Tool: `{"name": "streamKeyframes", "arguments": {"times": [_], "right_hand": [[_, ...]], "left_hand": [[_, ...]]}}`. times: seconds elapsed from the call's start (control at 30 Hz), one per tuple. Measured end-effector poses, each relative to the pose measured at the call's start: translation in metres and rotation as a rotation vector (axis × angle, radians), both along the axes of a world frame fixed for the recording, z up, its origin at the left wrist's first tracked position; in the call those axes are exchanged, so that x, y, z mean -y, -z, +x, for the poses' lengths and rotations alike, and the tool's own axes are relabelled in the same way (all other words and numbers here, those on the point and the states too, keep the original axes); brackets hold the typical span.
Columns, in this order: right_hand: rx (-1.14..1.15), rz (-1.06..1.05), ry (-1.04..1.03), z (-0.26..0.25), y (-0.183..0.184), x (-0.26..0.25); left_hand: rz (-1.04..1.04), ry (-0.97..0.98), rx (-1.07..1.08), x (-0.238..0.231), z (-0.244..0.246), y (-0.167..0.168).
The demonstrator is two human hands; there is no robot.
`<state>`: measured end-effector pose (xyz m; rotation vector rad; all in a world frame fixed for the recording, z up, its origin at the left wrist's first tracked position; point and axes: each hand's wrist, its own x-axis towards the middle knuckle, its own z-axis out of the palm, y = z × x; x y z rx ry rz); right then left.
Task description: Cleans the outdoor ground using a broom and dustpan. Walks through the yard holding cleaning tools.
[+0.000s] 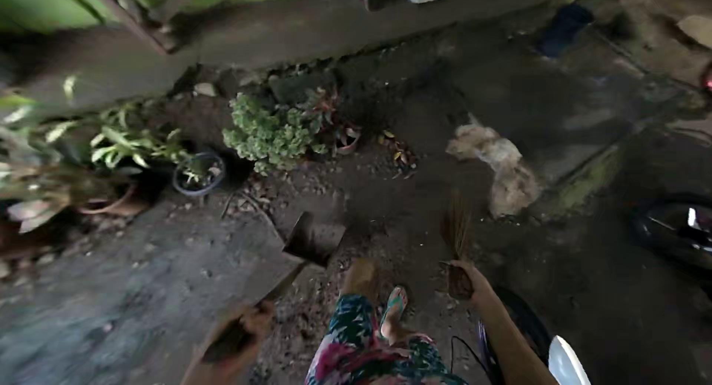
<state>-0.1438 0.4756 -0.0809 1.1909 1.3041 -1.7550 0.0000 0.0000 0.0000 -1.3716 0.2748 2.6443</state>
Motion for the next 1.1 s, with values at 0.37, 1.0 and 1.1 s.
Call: {"name": "streamKeyframes", "arguments": {"times": [0.37, 1.0, 1.1], "right_hand": [[-0.12, 0.379, -0.687, -0.193, 0.022, 0.063], [0.016, 0.861, -1.588, -0.598, 0.14, 0.286], [0.114, 0.814, -1.563, -0.578, 0.14, 0.256]], "left_hand": [[-0.024, 0.189, 0.162, 0.026, -0.223, 0.008], [-0.06, 0.534, 0.495, 0.049, -0.539, 0.079], [-0.108, 0.582, 0.513, 0.041, -0.557, 0.083]]}}
